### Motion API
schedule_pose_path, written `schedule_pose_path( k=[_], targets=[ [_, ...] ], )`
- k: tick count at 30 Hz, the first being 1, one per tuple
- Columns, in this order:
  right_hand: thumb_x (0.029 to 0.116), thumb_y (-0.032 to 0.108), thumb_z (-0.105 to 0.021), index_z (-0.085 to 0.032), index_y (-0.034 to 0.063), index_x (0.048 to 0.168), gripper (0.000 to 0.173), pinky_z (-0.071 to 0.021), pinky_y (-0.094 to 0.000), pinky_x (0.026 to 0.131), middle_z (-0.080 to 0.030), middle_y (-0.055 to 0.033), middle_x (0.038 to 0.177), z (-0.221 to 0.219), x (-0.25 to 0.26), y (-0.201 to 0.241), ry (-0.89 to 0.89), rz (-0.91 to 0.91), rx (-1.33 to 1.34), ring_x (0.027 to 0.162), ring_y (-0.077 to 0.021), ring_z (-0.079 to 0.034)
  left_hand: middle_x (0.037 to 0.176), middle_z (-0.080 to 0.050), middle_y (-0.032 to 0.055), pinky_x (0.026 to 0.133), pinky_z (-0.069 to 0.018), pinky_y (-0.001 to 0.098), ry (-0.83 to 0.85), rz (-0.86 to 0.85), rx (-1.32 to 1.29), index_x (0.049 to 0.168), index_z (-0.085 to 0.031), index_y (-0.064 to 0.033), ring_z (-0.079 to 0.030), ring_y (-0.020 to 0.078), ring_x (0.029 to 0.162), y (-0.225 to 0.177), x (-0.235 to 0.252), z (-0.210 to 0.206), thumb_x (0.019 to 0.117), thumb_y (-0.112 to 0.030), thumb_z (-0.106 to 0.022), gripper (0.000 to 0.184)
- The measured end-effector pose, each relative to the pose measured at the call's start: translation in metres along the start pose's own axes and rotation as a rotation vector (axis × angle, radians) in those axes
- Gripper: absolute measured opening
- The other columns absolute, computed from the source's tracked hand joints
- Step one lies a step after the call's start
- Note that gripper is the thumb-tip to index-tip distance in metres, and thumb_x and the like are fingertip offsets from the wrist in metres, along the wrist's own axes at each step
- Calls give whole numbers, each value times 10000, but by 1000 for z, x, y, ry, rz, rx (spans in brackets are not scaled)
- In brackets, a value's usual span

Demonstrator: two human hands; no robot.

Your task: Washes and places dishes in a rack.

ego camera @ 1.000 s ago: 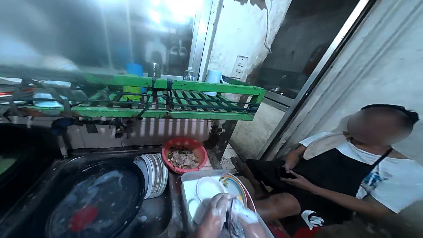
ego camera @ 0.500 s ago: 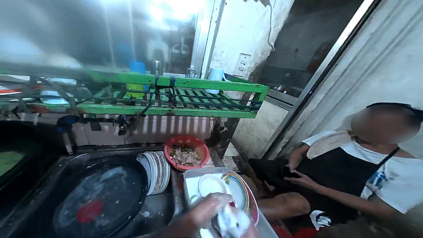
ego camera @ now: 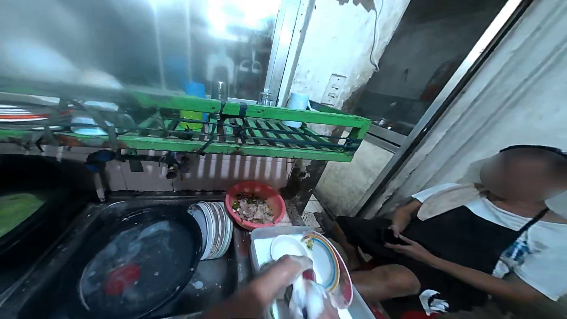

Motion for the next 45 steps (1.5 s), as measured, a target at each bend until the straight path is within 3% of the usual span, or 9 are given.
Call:
schedule_pose_path(
  k=[3,8,14,19,24,29,34,39,45],
  targets=[
    [934,269,-664,-708,-53,1117,373,-475,-649,1018,-703,-276,1141,-4,-3,2,-5,159,-249,1146,-467,-651,1230,-641,184,944,-491,538,153,180,117,1312,-613,-40,-620,293,1114,0,5,-1,1046,-487,-465,541],
    [840,156,-771,-618,-154,1203,501,-523,-502,993,-695,-268,1122,18,8,-12,-224,-112,310,1069,-329,-677,1351,-598,252,1127,-419,430,-109,-393,131,1326,-623,54,-559,319,1294,-19,-3,-12,1047,-241,-519,419],
    [929,233,-669,-707,-52,1101,335,-520,-635,954,-717,-257,1093,-7,-7,-3,-60,239,-202,1081,-447,-681,1137,-639,150,894,-479,482,169,169,190,1207,-642,-25,-599,242,1025,-10,-4,2,1058,-449,-433,496],
    [821,145,-777,-623,-156,1187,498,-533,-499,983,-699,-266,1107,24,7,5,-274,-41,299,1061,-330,-684,1294,-630,251,1104,-440,422,-206,-488,99,1256,-657,74,-588,307,1250,-25,-9,-3,1036,-204,-524,379],
    [914,151,-664,-701,-81,1088,293,-529,-639,929,-710,-286,1073,-5,-6,5,-98,315,-219,1058,-478,-681,1167,-654,155,964,-465,479,169,98,255,1175,-669,-8,-605,242,1082,-18,-8,8,1074,-407,-398,492],
    [854,132,-751,-609,-171,1211,489,-516,-516,1009,-691,-291,1126,15,6,11,-306,-15,290,1091,-360,-677,1272,-648,246,1100,-447,413,-266,-478,130,1239,-668,82,-603,299,1237,-27,-19,6,1023,-199,-543,375],
    [941,171,-649,-696,-72,1110,300,-540,-619,929,-711,-272,1094,-8,-4,8,-70,338,-215,1067,-451,-688,1265,-636,211,1017,-444,567,123,110,267,1254,-647,1,-591,321,1200,-17,-17,16,1055,-478,-430,562],
    [854,132,-759,-616,-151,1221,485,-522,-481,1008,-702,-258,1127,10,9,10,-207,-26,365,1084,-306,-682,1351,-605,240,1130,-425,428,-310,-383,100,1315,-631,46,-560,303,1302,-16,-25,10,1008,-269,-590,441],
    [898,151,-694,-636,-85,1219,403,-552,-375,962,-715,-158,1102,18,11,-14,-68,91,441,1036,-188,-685,1188,-657,151,902,-548,456,-235,-68,-352,1332,-581,-43,-645,245,1072,4,-26,56,1077,-362,-451,429]
  ],
)
Point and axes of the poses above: each hand's wrist, its own x-axis towards the middle knuckle, its own z-axis out of the back of the hand, y = z × x, the point moved 5 cm from there along x, towards the middle knuckle
